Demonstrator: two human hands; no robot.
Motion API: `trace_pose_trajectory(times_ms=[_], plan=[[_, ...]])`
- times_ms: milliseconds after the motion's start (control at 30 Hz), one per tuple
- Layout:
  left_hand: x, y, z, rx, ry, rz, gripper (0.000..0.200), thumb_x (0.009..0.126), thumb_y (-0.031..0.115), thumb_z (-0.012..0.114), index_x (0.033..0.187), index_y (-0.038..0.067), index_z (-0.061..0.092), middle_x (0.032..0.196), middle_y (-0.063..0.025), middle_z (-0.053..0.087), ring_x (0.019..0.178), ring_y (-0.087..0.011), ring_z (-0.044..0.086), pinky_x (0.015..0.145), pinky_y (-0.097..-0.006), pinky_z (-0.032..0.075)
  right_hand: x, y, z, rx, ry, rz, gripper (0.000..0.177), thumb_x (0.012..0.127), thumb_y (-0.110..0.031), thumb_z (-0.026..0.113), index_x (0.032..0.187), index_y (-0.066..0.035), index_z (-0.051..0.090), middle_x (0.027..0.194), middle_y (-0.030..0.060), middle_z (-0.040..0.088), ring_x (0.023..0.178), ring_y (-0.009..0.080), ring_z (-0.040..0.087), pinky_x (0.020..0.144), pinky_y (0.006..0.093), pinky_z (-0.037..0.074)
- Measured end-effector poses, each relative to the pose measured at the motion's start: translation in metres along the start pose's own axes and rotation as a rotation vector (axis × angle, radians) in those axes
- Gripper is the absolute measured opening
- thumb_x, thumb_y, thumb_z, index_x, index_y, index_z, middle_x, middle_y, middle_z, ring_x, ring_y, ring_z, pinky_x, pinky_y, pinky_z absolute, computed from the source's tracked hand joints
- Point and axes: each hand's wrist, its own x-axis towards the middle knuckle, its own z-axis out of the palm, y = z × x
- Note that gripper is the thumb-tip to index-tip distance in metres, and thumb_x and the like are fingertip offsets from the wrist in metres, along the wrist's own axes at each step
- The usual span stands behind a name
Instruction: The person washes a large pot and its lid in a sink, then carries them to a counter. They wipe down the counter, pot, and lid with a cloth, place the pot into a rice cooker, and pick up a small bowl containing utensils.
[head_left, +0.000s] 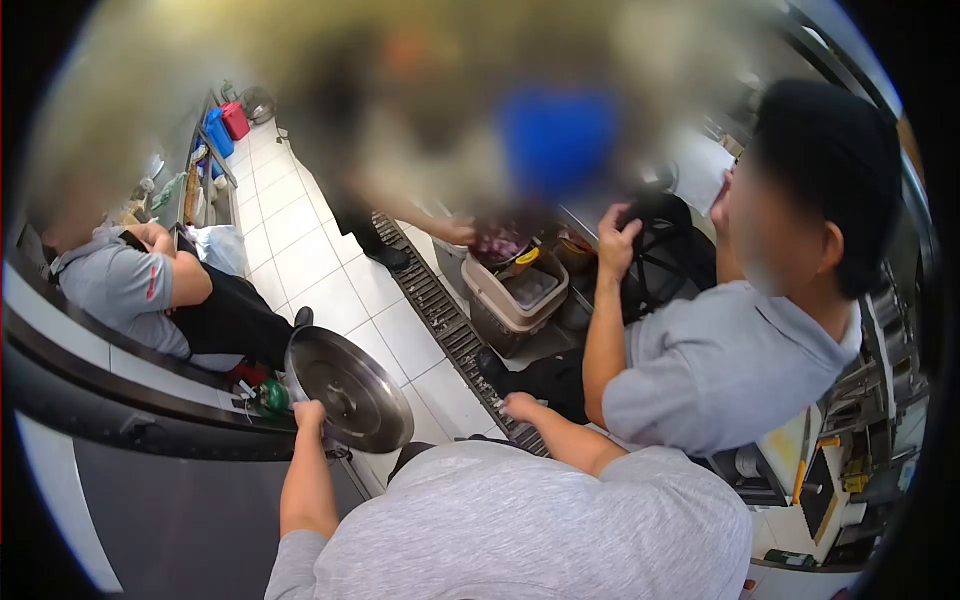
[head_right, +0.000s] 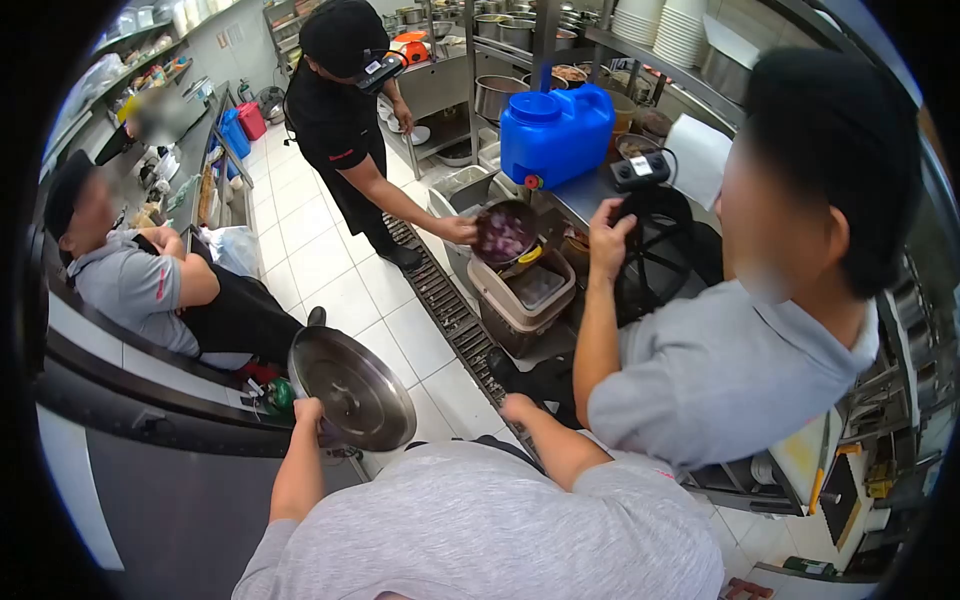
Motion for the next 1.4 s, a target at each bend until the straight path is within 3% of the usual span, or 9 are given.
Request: trace_pose_trajectory(times_ms=[167,267,367,667,900,1000,1067,1167,1400], plan=[[0.100,0.076,0.027,-0.298,-0.375,-0.198,0.048,0.070,0.003,0.048,0.115,-0.010,0.039,0.109,-0.0295,0.052,0.091,-0.0492,0.057,0.070,-0.0684,0.047,0.081,-0.078,-0.033,0.136,0.192,-0.140,0.033,0.072,-0.027,0.068,0.099,-0.008,0.067,0.088,0.0115,0.068,0.077,0.0260,0.066,0.072,0.0376,0.052],[0.179,0.097,0.049,-0.472,-0.632,-0.522,0.039,0.073,0.010,0.042,0.109,-0.006,0.043,0.108,-0.0293,0.053,0.094,-0.0490,0.057,0.076,-0.0686,0.046,0.103,-0.073,-0.049,-0.223,-0.099,-0.187,0.028,0.069,-0.028,0.058,0.081,-0.005,0.069,0.080,0.0179,0.066,0.078,0.0353,0.063,0.072,0.0430,0.051],[0.187,0.140,0.053,-0.597,-0.732,-0.509,0.047,0.074,0.013,0.039,0.120,0.001,0.043,0.120,-0.0239,0.051,0.108,-0.0472,0.051,0.087,-0.0686,0.039,0.102,-0.045,-0.042,-0.254,-0.162,0.223,0.029,0.070,-0.022,0.056,0.088,-0.004,0.070,0.093,0.0209,0.065,0.087,0.0329,0.064,0.079,0.0428,0.050],[0.280,0.268,0.093,-0.682,-0.634,-0.555,0.050,0.072,0.008,0.042,0.121,0.000,0.041,0.128,-0.0205,0.047,0.120,-0.0474,0.041,0.095,-0.0698,0.029,0.162,0.005,0.077,0.294,-0.210,0.453,0.028,0.070,-0.018,0.066,0.093,-0.003,0.069,0.095,0.0182,0.066,0.078,0.0310,0.066,0.070,0.0419,0.052],[0.416,0.343,0.146,-0.775,-0.437,-0.655,0.050,0.070,0.003,0.045,0.120,0.001,0.041,0.126,-0.0201,0.047,0.113,-0.0494,0.046,0.090,-0.0735,0.031,0.293,-0.135,-0.109,0.254,-0.323,0.667,0.036,0.068,-0.028,0.071,0.091,0.000,0.067,0.096,0.0164,0.067,0.091,0.0317,0.063,0.078,0.0389,0.047],[0.444,0.402,0.117,-0.755,-0.378,-0.610,0.046,0.070,0.003,0.045,0.116,0.001,0.042,0.123,-0.0192,0.049,0.108,-0.0476,0.051,0.087,-0.0729,0.035,0.466,-0.091,-0.099,-0.443,-0.324,-0.175,0.031,0.077,-0.034,0.059,0.094,-0.009,0.070,0.102,0.0151,0.066,0.094,0.0348,0.062,0.080,0.0411,0.050],[0.490,0.406,0.113,-0.832,-0.364,-0.644,0.047,0.070,0.002,0.045,0.117,0.001,0.042,0.123,-0.0193,0.049,0.108,-0.0468,0.051,0.086,-0.0725,0.035,0.517,-0.198,-0.227,-0.737,-0.313,-0.545,0.029,0.082,-0.032,0.052,0.094,-0.012,0.070,0.097,0.0123,0.066,0.090,0.0314,0.063,0.078,0.0416,0.051],[0.537,0.429,0.094,-0.908,-0.331,-0.686,0.047,0.071,0.002,0.045,0.118,0.002,0.041,0.124,-0.0198,0.050,0.106,-0.0445,0.054,0.086,-0.0713,0.038,0.617,-0.292,-0.312,-0.206,-0.023,-0.172,0.027,0.077,-0.031,0.063,0.092,-0.009,0.069,0.097,0.0129,0.067,0.089,0.0300,0.063,0.078,0.0387,0.051],[0.700,0.490,0.057,-0.939,-0.342,-0.647,0.042,0.070,0.005,0.048,0.111,0.003,0.042,0.110,-0.0197,0.052,0.098,-0.0434,0.057,0.085,-0.0715,0.038,0.799,-0.438,-0.402,-0.012,0.162,-0.189,0.028,0.075,-0.022,0.066,0.098,-0.006,0.067,0.076,0.0119,0.067,0.068,0.0228,0.064,0.067,0.0335,0.051]])
